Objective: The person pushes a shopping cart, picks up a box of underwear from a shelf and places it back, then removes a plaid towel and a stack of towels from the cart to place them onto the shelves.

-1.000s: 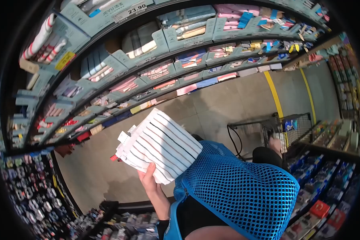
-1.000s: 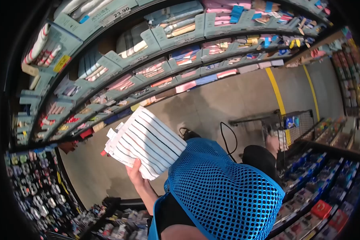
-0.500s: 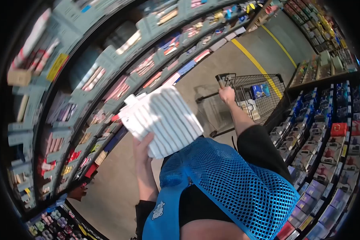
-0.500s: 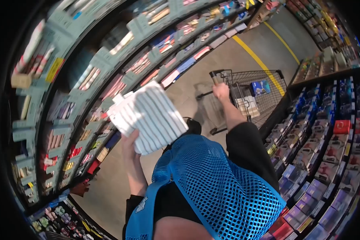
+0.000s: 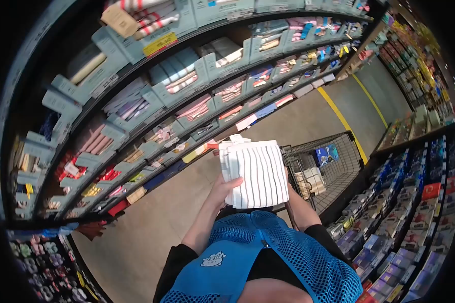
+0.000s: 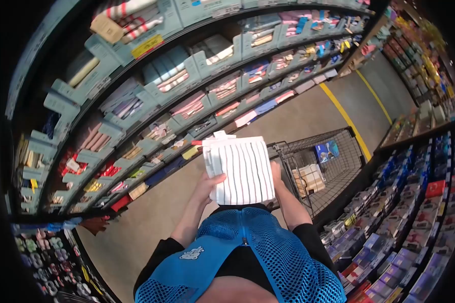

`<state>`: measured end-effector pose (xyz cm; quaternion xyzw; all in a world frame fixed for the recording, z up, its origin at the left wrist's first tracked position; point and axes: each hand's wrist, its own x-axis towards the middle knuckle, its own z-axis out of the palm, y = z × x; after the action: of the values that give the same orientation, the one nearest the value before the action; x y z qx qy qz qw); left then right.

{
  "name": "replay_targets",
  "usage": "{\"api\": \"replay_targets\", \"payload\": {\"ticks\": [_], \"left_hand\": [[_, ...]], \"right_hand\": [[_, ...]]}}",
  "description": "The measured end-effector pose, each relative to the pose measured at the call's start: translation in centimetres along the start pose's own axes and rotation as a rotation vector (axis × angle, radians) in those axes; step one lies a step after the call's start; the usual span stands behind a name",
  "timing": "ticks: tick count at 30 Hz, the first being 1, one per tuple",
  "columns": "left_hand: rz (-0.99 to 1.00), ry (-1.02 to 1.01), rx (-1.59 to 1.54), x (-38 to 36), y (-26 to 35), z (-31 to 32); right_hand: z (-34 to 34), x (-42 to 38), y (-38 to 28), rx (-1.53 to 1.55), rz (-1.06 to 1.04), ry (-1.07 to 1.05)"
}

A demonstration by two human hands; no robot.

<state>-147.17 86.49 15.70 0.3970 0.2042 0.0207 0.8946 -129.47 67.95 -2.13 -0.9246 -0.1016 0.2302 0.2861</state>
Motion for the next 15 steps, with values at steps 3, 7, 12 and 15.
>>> {"api": "replay_targets", "payload": {"ticks": [3, 7, 12, 15], "left_hand": [[0.034, -0.001, 0.013, -0.6, 0.5, 1.0], [0.054, -0.005, -0.031, -1.5, 0.8, 1.5], [0.112, 0.019, -0.032, -3.8, 0.9, 2.5], [0.153, 0.079, -0.063, -5.6, -0.7, 3.4]], "right_hand": [[1.1, -2.1, 1.7, -0.013, -0.015, -0.009], [0.4, -3.6, 5.4, -0.033, -0.015, -0.045], [0.9, -2.2, 4.9, -0.024, -0.053, -0.062], [0.6, -2.3, 6.0, -0.034, -0.131, -0.134]]}}
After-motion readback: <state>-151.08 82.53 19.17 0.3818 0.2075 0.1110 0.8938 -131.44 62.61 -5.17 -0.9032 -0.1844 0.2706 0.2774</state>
